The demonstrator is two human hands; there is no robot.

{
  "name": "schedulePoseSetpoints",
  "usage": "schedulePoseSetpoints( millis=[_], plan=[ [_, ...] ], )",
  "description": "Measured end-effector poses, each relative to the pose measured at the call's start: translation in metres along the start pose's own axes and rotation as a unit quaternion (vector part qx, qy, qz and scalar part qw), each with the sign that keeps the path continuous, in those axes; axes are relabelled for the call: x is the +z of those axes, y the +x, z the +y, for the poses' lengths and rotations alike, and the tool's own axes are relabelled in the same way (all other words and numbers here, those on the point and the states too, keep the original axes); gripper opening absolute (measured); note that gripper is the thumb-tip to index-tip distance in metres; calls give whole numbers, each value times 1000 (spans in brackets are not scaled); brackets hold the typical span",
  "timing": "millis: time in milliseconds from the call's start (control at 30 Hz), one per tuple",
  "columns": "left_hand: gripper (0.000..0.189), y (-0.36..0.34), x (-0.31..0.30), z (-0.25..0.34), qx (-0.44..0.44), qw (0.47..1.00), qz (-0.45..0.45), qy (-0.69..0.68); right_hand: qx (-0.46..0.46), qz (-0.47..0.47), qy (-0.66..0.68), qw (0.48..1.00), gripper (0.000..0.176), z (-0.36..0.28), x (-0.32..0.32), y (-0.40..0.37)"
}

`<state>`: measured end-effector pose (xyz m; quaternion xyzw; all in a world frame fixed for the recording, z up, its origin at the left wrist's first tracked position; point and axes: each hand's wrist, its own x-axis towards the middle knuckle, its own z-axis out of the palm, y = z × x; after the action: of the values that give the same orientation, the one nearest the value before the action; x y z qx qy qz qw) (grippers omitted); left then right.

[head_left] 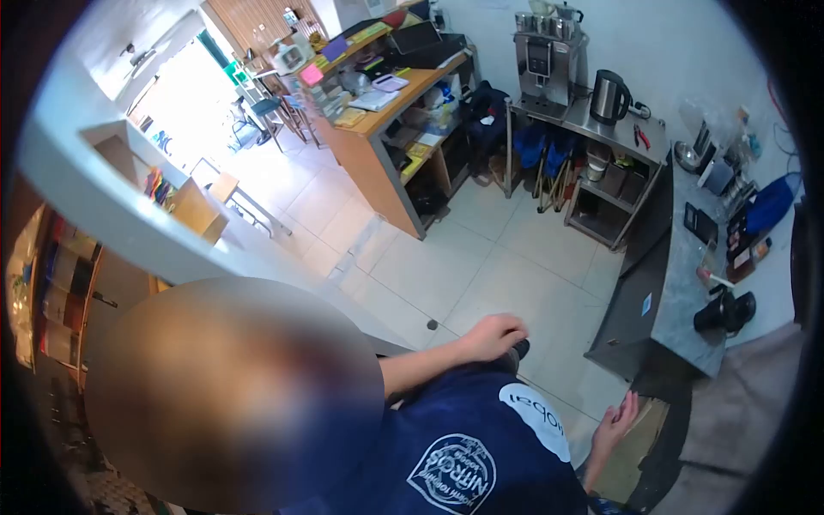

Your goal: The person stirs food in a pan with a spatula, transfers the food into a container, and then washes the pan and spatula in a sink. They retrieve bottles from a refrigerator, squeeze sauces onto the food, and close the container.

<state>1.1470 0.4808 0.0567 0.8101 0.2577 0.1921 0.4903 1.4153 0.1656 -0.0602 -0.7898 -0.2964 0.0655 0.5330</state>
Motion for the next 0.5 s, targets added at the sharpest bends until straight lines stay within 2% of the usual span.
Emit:
schedulePoseSetpoints(
  millis=[67,100,167,200,233,267,300,333,367,400,433,467,500],
  plan=[
    [16,87,37,34,118,990,-77,29,102,50,75,991,50,35,-13,9],
    [15,133,49,61,191,972,-132,29,95,44,69,992,52,39,-15,30],
    [15,205,71,124,164,948,-273,25,117,96,27,988,56,58,-62,20],
    [14,243,98,155,181,907,-380,21,120,148,174,966,57,69,-71,24],
    [16,270,133,159,191,876,-443,15,125,164,78,975,59,41,-97,37],
    [16,290,164,182,202,848,-486,65,135,180,-22,974,60,13,-127,53],
    [19,311,198,212,329,782,-529,23,149,195,-117,962,62,-12,-160,67],
    [22,319,228,246,362,714,-591,97,185,291,-30,938,62,-20,-186,73],
    [26,307,271,275,413,652,-633,62,205,342,100,912,59,-39,-220,85],
    [30,308,312,296,455,613,-645,36,205,373,120,897,57,-24,-254,89],
    [35,310,338,312,482,589,-648,21,157,405,135,890,55,-11,-288,93],
    [40,305,374,330,435,535,-724,21,106,427,153,885,53,5,-319,99],
    [40,297,413,346,448,482,-752,36,107,436,185,875,53,14,-358,99]
  ],
)
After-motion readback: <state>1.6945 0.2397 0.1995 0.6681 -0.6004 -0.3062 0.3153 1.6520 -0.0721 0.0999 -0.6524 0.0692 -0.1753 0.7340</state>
